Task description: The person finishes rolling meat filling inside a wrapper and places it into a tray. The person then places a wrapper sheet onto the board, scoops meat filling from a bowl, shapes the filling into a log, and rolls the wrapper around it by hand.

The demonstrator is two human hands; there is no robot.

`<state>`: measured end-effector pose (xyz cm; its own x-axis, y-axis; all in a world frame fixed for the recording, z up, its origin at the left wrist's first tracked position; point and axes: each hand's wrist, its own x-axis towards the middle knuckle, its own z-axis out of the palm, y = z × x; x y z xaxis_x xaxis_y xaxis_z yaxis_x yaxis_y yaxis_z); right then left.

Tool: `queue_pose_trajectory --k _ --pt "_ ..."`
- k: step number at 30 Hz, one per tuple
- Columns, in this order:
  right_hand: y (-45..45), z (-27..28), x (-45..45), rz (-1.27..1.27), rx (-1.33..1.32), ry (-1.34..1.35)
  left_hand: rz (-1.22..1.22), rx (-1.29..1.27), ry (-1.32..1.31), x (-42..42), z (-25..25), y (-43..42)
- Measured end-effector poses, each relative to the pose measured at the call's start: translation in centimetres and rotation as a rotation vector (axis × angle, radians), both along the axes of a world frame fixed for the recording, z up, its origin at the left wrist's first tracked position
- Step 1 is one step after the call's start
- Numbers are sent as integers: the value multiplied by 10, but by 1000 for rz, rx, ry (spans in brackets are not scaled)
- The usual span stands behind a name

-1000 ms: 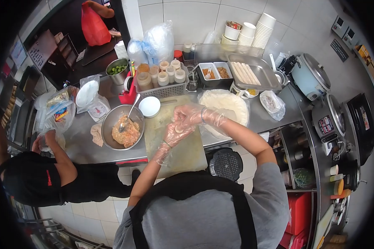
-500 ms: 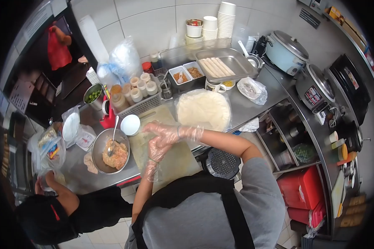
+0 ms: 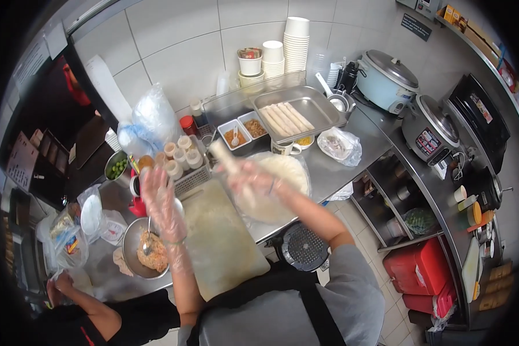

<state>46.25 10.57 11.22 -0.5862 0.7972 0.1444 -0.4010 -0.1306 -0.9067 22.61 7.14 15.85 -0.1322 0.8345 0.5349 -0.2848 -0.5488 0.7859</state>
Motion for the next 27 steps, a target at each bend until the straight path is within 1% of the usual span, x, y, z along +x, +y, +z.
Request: queue_pose_trajectory --k 1,2,3,4,6,8,11,14,15,16,17,18,21,22,24,26,27 --pt "27 3 30 7 10 74 17 -41 22 -6 -6 -1" --pt "54 8 65 -31 24 36 36 -82 44 -14 -14 -6" --pt "81 5 101 -168 -15 -29 57 -123 67 -22 -23 -12" --pt "97 25 127 -467 45 -402 48 -168 66 -26 -34 -19" --pt "148 22 192 -745 133 -828 66 -258 77 -32 -57 -36" --pt "193 -3 256 -769 26 -995 109 -373 81 -36 -82 -51" --pt "225 -38 309 -789 197 -1607 180 -551 63 -40 -109 -69" --pt "237 -58 319 -670 310 -1889 255 -636 40 -39 -119 -82" --pt "303 -157 401 -629 642 -1910 259 -644 25 -42 -124 -84" --pt "299 -151 394 -563 566 -1921 262 -654 10 -43 -127 -86" --pt "289 -130 376 -494 489 -1931 260 -644 9 -43 -127 -87" --pt "289 -130 374 -425 413 -1939 257 -634 5 -42 -127 -89" --pt "294 -139 387 -75 1018 -2146 251 -632 -4 -33 -121 -92" --pt "295 -138 388 -38 929 -2226 252 -633 -8 -29 -119 -90" --pt "279 -111 361 48 745 -2366 236 -646 8 -25 -120 -90" --pt "242 -90 326 -762 753 -1981 224 -658 36 -24 -120 -89" --pt "221 -73 304 -930 670 -1675 219 -664 54 -24 -119 -88"
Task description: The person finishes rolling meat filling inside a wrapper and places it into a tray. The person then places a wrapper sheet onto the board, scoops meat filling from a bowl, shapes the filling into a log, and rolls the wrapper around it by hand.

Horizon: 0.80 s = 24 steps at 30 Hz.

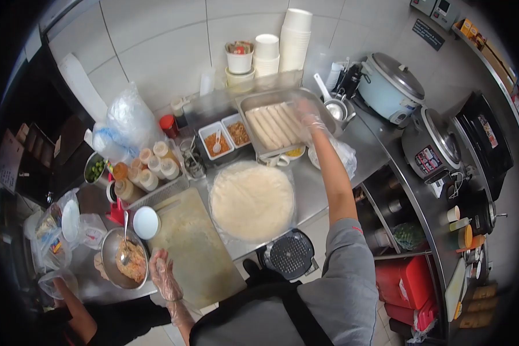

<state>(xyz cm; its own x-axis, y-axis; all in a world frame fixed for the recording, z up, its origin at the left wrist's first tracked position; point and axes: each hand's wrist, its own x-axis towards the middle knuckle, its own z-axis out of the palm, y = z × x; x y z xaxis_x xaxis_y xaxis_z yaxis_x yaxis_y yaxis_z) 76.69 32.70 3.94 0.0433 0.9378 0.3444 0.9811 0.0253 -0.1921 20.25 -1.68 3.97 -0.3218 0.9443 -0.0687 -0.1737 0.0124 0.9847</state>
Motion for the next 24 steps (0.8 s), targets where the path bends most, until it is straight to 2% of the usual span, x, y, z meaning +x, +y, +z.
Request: queue_pose_trajectory --k 1,2,3,5,6,8,10,13,16,20,22,24 --pt "-21 17 -22 42 135 294 -6 -14 13 1 1 -1" --pt "-42 38 -46 182 124 654 -14 -7 2 2 0 -1" --pt "-81 56 -71 459 -6 930 -20 2 -9 1 -1 0" --pt "-138 69 -114 697 -463 1111 -44 0 -20 -2 -1 -2" --pt "-150 69 -132 653 -774 989 -63 -5 -24 -3 0 -1" --pt "-172 21 -155 574 -929 915 -98 -4 -40 -6 2 -2" --pt "-169 -114 -167 482 -426 425 -127 -1 -58 -10 3 -7" --pt "-241 -135 -245 52 -69 -82 -165 -20 -89 -17 8 -15" --pt "-283 -122 -277 148 -218 42 -203 -46 -136 -30 1 -22" --pt "-310 -86 -290 166 -238 209 -352 -205 -226 -37 -16 -14" --pt "-309 -88 -288 181 -150 194 -528 -238 -286 -27 -17 -4" --pt "-304 -94 -286 140 -155 288 -715 -229 -348 -11 -20 9"
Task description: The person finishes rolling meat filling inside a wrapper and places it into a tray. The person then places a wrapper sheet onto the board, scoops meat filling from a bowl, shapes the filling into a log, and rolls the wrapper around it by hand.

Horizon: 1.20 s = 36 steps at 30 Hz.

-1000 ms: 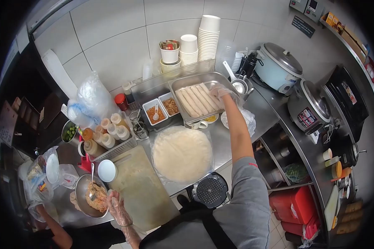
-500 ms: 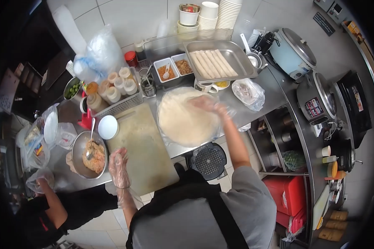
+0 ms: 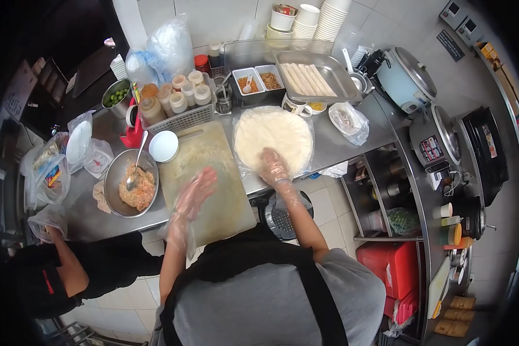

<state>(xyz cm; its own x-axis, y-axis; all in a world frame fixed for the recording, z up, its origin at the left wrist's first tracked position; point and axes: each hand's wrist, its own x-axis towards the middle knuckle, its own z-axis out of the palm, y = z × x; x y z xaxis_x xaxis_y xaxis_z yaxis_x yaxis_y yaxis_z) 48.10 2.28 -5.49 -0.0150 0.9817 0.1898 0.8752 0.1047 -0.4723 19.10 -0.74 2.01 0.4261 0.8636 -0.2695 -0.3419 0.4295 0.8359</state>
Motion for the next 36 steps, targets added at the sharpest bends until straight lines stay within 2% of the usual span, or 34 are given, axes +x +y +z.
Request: queue_pose_trajectory --k 2,4,7,13,16,17,19,20,22,24,27,29,30,32,35,36 --pt "7 0 3 -30 23 98 -176 48 -106 20 -10 19" --pt "9 0 8 -41 68 205 -242 -45 -104 45 -32 42" --pt "24 -31 25 -66 89 489 -289 -197 -52 78 -66 75" --pt "26 3 40 -143 -188 964 -243 -307 -146 106 -71 88" --pt "44 2 77 -117 -268 1071 -274 -284 -128 104 -78 92" --pt "53 -6 93 50 -151 1277 -282 -274 -115 104 -76 93" --pt "65 2 126 398 36 1431 -299 -260 -87 102 -71 90" --pt "75 17 144 573 100 1381 -299 -261 -92 101 -70 88" --pt "95 80 157 304 37 1287 -300 -262 -101 99 -67 86" --pt "108 146 158 137 -31 1141 -308 -252 -108 97 -67 85" --pt "127 190 165 278 54 976 -315 -228 -117 91 -65 83" --pt "97 271 112 132 -42 848 -307 -208 -138 85 -64 80" --pt "85 288 90 123 -46 836 -298 -196 -157 81 -64 80" --pt "67 303 56 110 -56 813 -256 -173 -214 73 -61 79" --pt "76 285 38 438 -277 813 -167 -135 -327 57 -61 72" --pt "70 280 22 462 -261 789 -145 -114 -365 50 -65 69"
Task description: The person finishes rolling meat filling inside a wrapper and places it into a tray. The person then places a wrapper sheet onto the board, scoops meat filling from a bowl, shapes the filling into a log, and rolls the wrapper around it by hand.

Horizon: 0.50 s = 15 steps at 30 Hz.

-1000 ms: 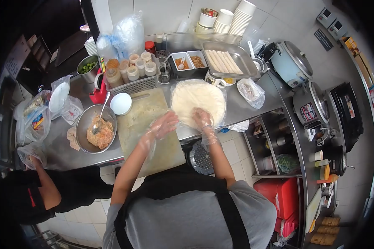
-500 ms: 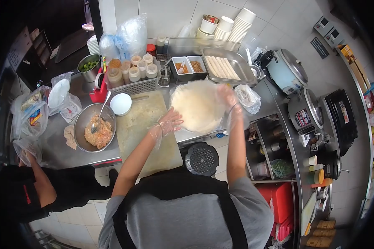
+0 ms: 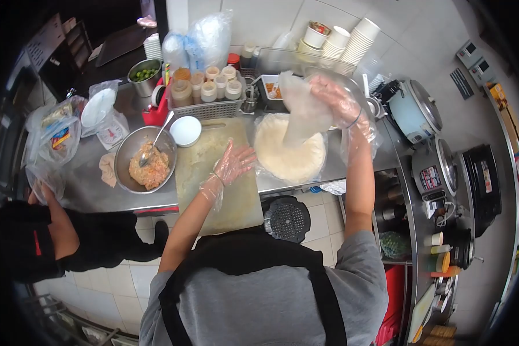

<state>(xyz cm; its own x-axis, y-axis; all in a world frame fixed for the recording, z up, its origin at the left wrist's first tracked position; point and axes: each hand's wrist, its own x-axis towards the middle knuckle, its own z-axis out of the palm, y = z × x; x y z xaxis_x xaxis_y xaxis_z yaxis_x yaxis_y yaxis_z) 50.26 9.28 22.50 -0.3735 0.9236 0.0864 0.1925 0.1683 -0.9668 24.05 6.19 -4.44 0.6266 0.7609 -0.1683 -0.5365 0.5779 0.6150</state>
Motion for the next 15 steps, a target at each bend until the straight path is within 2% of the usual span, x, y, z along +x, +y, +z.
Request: queue_pose_trajectory --k 3,6,9,11,12,15 --pt "-4 -44 -29 230 -10 294 74 -53 -108 -29 -11 -14" --pt "-23 -57 -68 361 -401 474 119 -58 -189 -70 -21 -39" --pt "-32 -124 -93 -33 -570 406 267 -162 -154 -106 -17 -73" --pt "-34 -177 -105 -122 -634 308 265 -181 -110 -132 -11 -95" --pt "-34 -202 -106 -170 -664 257 353 -303 -93 -140 -1 -106" --pt "-24 -263 -98 75 -575 -228 530 25 318 -157 -40 -119"
